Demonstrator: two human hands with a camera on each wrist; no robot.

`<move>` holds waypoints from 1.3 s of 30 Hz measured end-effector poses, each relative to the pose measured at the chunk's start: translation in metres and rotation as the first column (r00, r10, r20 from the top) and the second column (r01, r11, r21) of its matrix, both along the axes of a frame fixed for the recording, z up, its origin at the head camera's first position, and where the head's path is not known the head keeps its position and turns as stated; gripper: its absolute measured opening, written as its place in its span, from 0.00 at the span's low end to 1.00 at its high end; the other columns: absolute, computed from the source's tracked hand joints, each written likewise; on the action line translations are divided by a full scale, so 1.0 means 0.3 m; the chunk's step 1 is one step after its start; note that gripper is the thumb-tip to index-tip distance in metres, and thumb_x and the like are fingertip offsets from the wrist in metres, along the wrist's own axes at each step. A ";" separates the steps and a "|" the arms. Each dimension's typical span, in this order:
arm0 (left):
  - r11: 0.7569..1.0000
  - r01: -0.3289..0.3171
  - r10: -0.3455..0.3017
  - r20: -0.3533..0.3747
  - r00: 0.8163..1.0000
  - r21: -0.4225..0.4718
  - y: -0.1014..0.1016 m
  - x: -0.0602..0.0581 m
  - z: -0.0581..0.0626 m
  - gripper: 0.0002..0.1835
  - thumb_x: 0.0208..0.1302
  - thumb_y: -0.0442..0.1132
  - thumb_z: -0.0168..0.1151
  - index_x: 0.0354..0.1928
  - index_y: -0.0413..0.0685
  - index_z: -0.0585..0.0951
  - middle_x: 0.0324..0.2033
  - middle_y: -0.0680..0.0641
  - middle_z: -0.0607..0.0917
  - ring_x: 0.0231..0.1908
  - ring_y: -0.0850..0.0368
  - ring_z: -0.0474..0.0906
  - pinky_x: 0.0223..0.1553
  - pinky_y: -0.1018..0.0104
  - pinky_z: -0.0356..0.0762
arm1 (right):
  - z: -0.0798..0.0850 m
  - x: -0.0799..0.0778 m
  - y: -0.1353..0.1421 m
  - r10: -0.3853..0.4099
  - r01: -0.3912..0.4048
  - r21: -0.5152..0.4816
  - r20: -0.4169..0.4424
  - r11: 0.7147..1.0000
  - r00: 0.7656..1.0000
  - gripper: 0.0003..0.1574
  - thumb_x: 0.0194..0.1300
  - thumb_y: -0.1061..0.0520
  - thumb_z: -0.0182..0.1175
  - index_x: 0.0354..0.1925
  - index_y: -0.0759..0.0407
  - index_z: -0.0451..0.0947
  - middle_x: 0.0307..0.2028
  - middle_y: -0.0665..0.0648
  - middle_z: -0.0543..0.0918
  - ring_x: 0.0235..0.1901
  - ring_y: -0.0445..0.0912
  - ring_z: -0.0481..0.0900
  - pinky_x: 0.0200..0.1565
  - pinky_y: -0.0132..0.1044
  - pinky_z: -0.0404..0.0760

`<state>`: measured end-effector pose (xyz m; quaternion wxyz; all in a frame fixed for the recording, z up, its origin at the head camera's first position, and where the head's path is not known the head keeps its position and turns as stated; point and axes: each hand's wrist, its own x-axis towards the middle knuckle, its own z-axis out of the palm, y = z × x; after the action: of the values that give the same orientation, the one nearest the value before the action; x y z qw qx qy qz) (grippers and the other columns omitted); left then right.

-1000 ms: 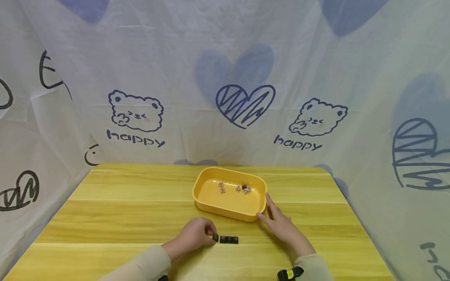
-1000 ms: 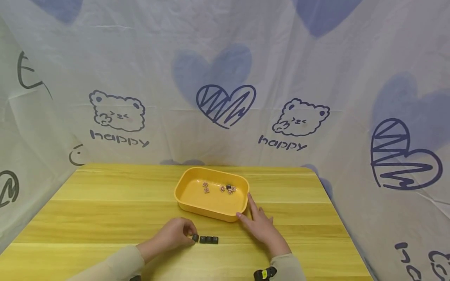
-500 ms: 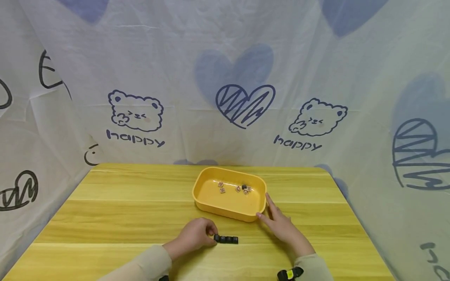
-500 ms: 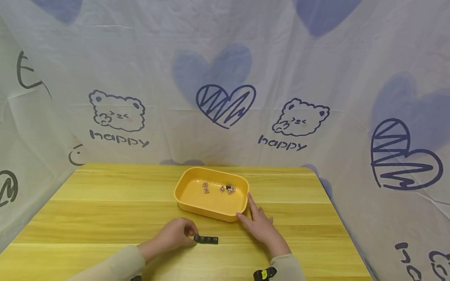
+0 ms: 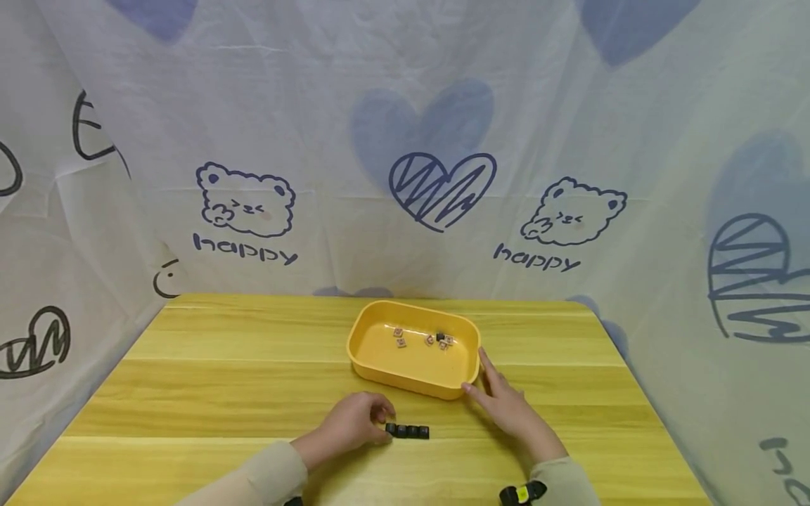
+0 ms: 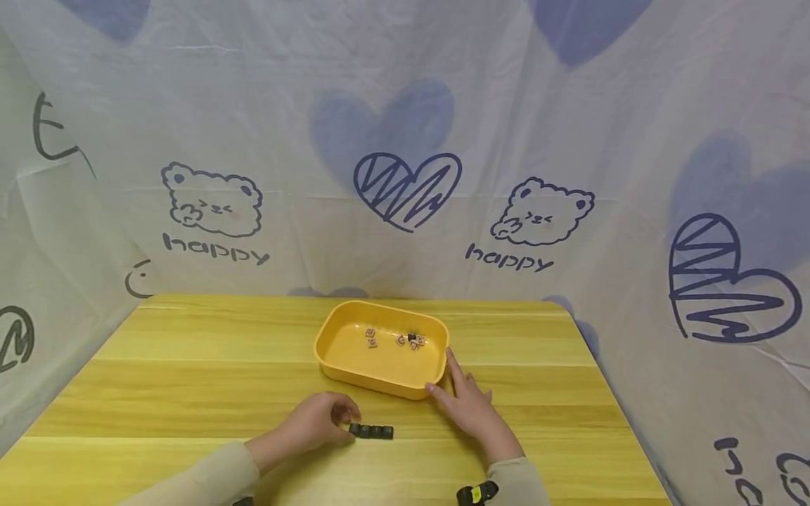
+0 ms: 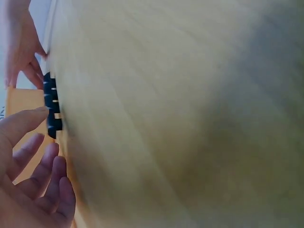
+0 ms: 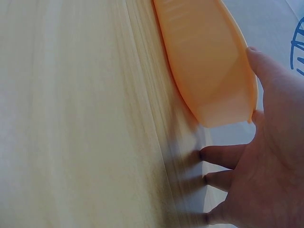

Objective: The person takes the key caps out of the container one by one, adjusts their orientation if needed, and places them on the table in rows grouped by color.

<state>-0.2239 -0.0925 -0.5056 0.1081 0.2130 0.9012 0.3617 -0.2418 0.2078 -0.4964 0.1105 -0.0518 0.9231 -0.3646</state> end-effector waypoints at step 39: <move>0.885 0.229 -0.300 -0.122 0.946 -0.406 0.222 -0.360 0.249 0.19 0.57 0.40 0.73 0.51 0.48 0.84 0.44 0.48 0.85 0.43 0.56 0.80 0.45 0.62 0.77 | -0.003 0.005 0.002 -0.013 0.013 -0.019 -0.005 1.000 1.000 0.53 0.70 0.32 0.49 0.78 0.44 0.34 0.73 0.64 0.50 0.70 0.70 0.45 0.60 0.74 0.31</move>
<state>-0.3318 -0.0260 -0.4311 0.1140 0.3408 0.9230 0.1376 -0.2402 0.2083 -0.4975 0.1052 -0.0478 0.9203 -0.3738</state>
